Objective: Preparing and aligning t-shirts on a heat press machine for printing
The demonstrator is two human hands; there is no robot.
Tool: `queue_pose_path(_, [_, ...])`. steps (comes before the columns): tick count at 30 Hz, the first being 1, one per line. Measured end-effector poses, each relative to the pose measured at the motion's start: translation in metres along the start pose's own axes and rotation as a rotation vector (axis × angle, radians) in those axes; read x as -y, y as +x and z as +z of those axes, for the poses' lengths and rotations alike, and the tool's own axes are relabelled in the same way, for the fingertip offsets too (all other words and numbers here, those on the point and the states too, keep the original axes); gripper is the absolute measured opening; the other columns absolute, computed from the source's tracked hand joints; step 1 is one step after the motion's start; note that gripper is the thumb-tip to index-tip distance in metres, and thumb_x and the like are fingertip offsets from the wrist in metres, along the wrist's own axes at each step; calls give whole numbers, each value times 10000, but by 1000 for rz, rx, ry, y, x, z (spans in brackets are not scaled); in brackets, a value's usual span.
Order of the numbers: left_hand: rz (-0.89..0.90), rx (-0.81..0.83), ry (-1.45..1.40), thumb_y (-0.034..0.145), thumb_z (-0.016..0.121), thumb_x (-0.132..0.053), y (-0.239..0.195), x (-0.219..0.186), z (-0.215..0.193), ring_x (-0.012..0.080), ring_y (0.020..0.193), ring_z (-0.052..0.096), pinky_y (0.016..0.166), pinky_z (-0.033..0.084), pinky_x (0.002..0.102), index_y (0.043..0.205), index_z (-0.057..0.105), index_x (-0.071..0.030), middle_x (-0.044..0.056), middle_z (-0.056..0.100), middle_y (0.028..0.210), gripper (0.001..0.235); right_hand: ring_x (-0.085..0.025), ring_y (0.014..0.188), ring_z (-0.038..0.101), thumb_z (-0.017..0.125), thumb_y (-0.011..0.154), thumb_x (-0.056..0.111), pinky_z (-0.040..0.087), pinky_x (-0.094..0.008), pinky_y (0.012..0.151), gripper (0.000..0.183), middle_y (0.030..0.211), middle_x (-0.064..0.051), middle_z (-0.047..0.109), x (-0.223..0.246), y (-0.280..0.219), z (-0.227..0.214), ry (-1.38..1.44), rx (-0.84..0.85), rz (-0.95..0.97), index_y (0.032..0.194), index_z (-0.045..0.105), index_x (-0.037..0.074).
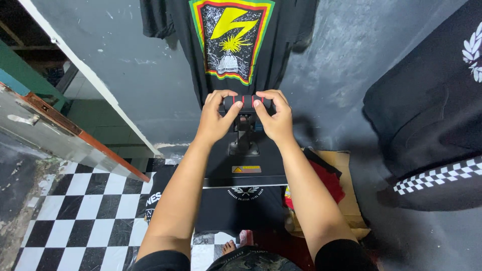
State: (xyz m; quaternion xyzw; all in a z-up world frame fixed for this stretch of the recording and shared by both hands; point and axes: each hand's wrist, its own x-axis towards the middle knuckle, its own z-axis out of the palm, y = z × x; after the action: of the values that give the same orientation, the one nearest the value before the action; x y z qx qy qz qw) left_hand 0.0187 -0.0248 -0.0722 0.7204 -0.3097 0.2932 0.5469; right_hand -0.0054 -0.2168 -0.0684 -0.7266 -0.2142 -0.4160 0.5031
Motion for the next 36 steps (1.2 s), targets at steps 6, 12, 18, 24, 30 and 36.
queue_pose_path(6, [-24, 30, 21, 956, 762, -275, -1, -3, -4, 315, 928, 619, 864, 485, 411, 1126, 682, -136, 68, 662, 999, 233, -233, 915, 683, 746, 955, 99, 518, -355, 865, 111, 947, -64, 696, 8, 5, -11, -5, 73, -1, 1062, 771, 111])
queue_pose_path(12, [-37, 159, 99, 945, 757, -256, -21, -35, -20, 377, 919, 616, 848, 488, 465, 1088, 684, -117, 111, 646, 948, 212, -227, 831, 678, 759, 950, 105, 531, -331, 819, 65, 836, -56, 694, 26, -8, -34, -49, 184, 53, 1009, 785, 116])
queue_pose_path(18, [-161, 511, 92, 979, 669, -175, -50, -93, -56, 408, 954, 645, 870, 503, 483, 1025, 691, -52, 164, 676, 915, 134, -323, 757, 679, 696, 924, 33, 525, -440, 781, 90, 786, -142, 718, 75, -26, -74, 34, 631, 245, 862, 761, 36])
queue_pose_path(24, [-258, 849, 32, 867, 745, -127, -76, -94, -58, 514, 897, 646, 811, 510, 585, 919, 678, 17, 260, 699, 846, 168, -439, 870, 719, 741, 824, 132, 539, -534, 779, 105, 841, -213, 755, 85, -48, -76, -55, 1069, 386, 858, 753, 34])
queue_pose_path(30, [-545, 1210, 187, 768, 838, -332, -102, -60, -32, 359, 966, 742, 886, 557, 472, 920, 781, -119, 106, 786, 900, 268, -306, 1006, 752, 843, 770, 262, 606, -440, 860, 292, 961, -100, 800, 60, -82, -54, -235, 1430, 676, 1047, 793, 187])
queue_pose_path(36, [-647, 1452, 219, 665, 914, -429, -164, 5, 5, 311, 916, 766, 846, 590, 410, 850, 799, -222, 41, 799, 829, 300, -285, 889, 770, 927, 686, 316, 611, -408, 790, 334, 883, -29, 804, -6, -168, -23, -250, 1625, 628, 976, 812, 196])
